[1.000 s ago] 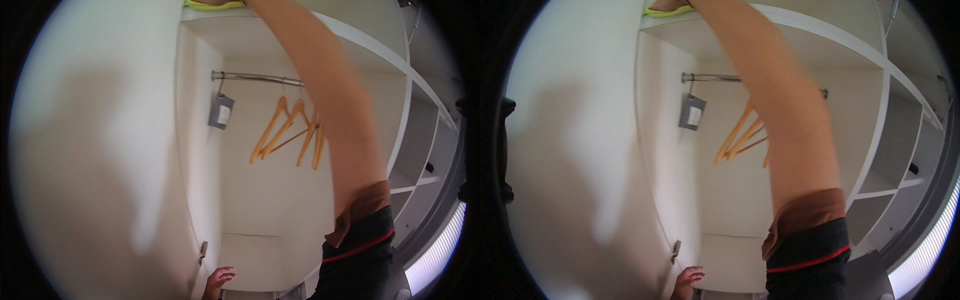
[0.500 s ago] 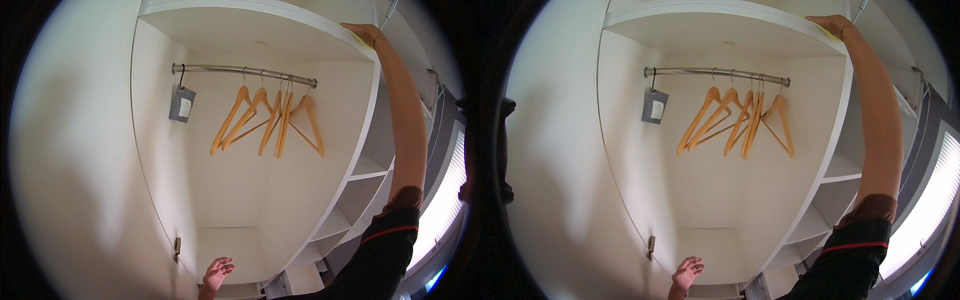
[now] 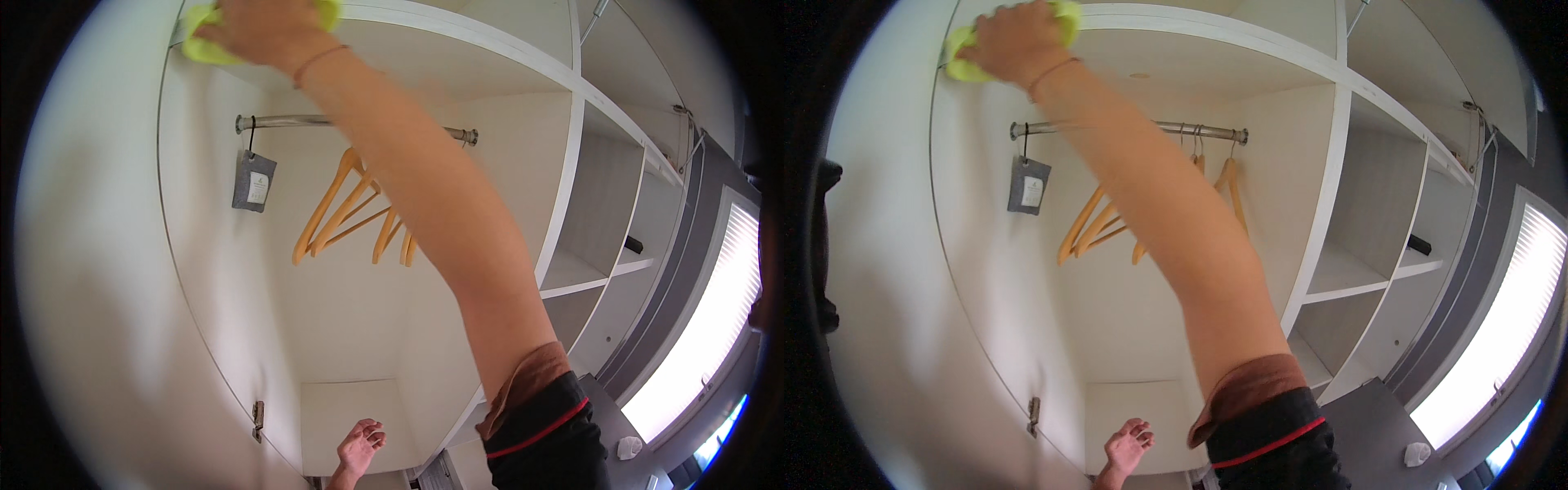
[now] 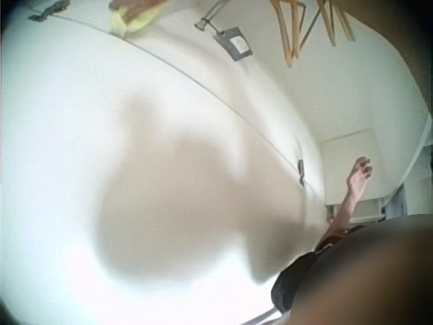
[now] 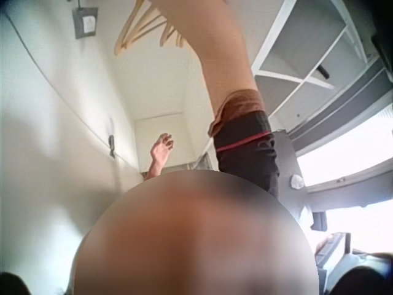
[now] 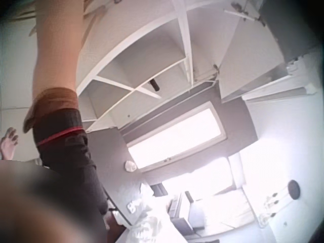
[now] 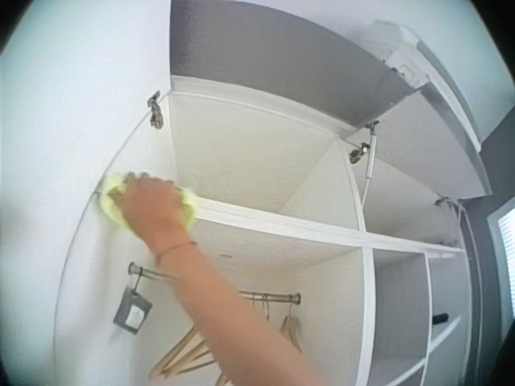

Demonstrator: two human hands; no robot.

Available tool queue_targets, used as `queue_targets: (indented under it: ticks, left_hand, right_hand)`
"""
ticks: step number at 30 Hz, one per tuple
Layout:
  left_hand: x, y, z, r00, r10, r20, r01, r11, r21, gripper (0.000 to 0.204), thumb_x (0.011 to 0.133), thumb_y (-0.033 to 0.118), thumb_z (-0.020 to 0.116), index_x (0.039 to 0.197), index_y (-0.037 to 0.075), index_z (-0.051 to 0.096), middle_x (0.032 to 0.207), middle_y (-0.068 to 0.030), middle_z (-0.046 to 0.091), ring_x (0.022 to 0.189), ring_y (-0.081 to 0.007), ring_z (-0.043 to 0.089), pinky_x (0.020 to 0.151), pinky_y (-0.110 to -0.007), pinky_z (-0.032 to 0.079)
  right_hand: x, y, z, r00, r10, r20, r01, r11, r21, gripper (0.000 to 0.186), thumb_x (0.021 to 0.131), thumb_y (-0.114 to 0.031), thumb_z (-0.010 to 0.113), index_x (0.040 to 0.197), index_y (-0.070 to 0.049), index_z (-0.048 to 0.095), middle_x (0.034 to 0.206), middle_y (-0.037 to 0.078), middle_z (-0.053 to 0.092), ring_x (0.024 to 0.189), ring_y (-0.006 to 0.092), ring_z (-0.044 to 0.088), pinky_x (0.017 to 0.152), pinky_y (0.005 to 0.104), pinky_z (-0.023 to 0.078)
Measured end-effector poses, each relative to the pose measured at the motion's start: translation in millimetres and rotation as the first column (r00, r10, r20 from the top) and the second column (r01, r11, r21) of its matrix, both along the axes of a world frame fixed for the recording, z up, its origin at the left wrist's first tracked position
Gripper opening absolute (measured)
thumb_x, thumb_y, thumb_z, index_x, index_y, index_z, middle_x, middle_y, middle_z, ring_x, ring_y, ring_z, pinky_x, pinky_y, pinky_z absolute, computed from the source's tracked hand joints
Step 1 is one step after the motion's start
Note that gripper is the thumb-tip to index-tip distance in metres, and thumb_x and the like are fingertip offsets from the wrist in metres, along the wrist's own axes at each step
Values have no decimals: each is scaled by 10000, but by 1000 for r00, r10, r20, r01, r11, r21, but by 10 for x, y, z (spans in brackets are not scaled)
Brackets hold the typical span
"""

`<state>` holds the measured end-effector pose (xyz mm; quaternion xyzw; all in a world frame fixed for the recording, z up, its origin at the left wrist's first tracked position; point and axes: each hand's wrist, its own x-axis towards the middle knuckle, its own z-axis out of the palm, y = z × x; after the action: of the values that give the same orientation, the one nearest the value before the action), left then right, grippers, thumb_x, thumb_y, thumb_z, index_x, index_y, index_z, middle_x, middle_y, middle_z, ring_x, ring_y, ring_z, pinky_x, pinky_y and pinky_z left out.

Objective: The person washes a small metal strainer in the kitchen sink, then wipes the sink and countertop with a yellow cloth. They move to a bedroom wardrobe, wipe the interior walls and shelves, and clean the inside of two drawers before closing them.

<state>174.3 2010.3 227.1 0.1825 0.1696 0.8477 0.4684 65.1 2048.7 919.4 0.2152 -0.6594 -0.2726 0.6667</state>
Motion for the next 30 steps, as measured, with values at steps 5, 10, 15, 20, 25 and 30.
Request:
queue_targets:
  ticks: [5, 10, 15, 20, 25, 30]
  left_hand:
    - [188, 59, -41, 991, 8, 130, -2, 999, -44, 439, 869, 328, 650, 1228, 77, 620, 1198, -100, 649, 1030, -282, 607, 914, -420, 470]
    - [243, -141, -133, 981, 36, 190, -13, 992, -122, 405, 863, 344, 634, 1186, 100, 633, 1138, -68, 648, 950, -264, 598, 877, -413, 466]
    - [176, -199, -125, 968, 115, 225, -88, 988, -128, 374, 854, 361, 628, 1138, 118, 644, 1064, -42, 640, 900, -240, 588, 844, -404, 461]
    - [244, 14, -61, 979, 8, 204, 15, 993, -114, 387, 854, 357, 621, 1152, 113, 651, 1083, -44, 670, 885, -231, 597, 828, -395, 466]
    - [416, 245, -6, 962, -174, 211, 194, 978, -76, 387, 854, 333, 627, 1157, 96, 662, 1104, -64, 688, 945, -257, 625, 862, -409, 479]
    - [510, 223, -146, 936, -169, 309, 214, 970, -116, 368, 852, 334, 632, 1129, 95, 674, 1088, -66, 698, 924, -263, 631, 868, -411, 481]
  right_hand:
    - [436, 649, 169, 936, -195, 294, 222, 973, -64, 425, 1062, -374, 437, 1218, -27, 627, 1198, 205, 694, 1074, 375, 688, 925, 532, 516]
    - [1714, 1994, -124, 907, -404, 118, 419, 894, -160, 485, 1036, -310, 512, 1395, 15, 484, 1398, 241, 556, 1304, 374, 546, 1100, 509, 423]
    - [2406, 2628, -403, 831, -537, -148, 527, 844, -100, 271, 1000, -228, 534, 1149, -6, 569, 1504, 185, 504, 1384, 375, 479, 1126, 534, 378]
    - [1672, 2336, -482, 872, -468, -144, 455, 883, -114, 590, 1039, -249, 485, 1535, 38, 340, 1601, 256, 308, 1497, 403, 289, 1236, 527, 247]
    - [1952, 2305, -495, 861, -508, -30, 509, 860, 28, 287, 984, -221, 555, 1184, -19, 515, 1599, 186, 376, 1494, 352, 338, 1183, 563, 300]
    - [2997, 3030, -678, 597, -799, -77, 752, 589, -296, 407, 922, -134, 568, 1322, -70, 601, 1542, 166, 469, 1449, 322, 421, 1163, 649, 269]
